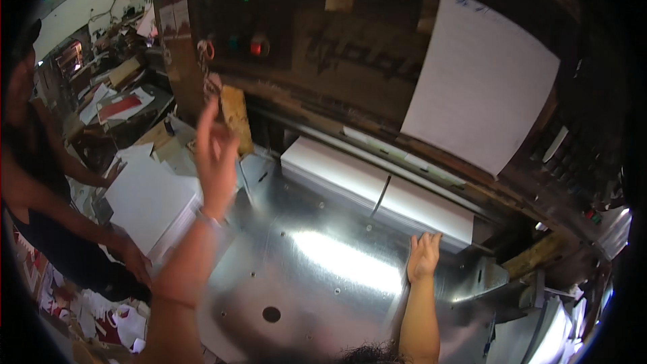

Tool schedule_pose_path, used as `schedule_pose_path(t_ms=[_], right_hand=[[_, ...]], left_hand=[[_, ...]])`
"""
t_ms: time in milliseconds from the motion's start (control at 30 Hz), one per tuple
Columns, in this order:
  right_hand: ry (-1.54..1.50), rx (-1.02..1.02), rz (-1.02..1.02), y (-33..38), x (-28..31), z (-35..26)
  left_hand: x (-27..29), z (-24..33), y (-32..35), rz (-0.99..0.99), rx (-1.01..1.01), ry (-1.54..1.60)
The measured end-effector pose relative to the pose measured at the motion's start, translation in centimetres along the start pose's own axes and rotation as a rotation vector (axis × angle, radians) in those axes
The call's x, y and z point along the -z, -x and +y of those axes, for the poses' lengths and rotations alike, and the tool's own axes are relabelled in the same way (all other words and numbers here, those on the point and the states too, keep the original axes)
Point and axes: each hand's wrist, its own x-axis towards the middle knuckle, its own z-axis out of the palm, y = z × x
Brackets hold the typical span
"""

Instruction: The person aligns stacks of paper on a metal work surface, pushes them into a large industrial paper cutting machine, and triggers the cutting mechanism. After the cut, the person removes the paper strips and repositioned the remaining stacks for further processing.

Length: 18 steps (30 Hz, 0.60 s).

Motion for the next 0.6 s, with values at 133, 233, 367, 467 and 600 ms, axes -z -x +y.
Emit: schedule_pose_path(t_ms=[133, 233, 367, 467, 600], right_hand=[[0.0, -0.043, 0.038, -0.2, -0.1, 0.0], [0.019, -0.071, 0.031, -0.4, 0.8, 0.4], [-0.039, -0.038, -0.046, -0.4, 1.6, 0.5], [-0.049, -0.056, -0.074, -0.2, 1.2, 0.0], [-0.046, -0.076, -0.005, -0.3, 0.1, -0.4]], left_hand=[[-7.2, -7.1, 11.0, 0.0, 0.948, 0.599], [-13.4, -11.6, 14.8, 0.127, 1.03, 0.827], [-19.1, -13.0, 17.0, 0.073, 0.958, 0.802], [-18.8, -12.4, 17.0, -0.238, 0.809, 0.821], [-18.6, -11.5, 16.4, -0.175, 0.885, 0.792]])
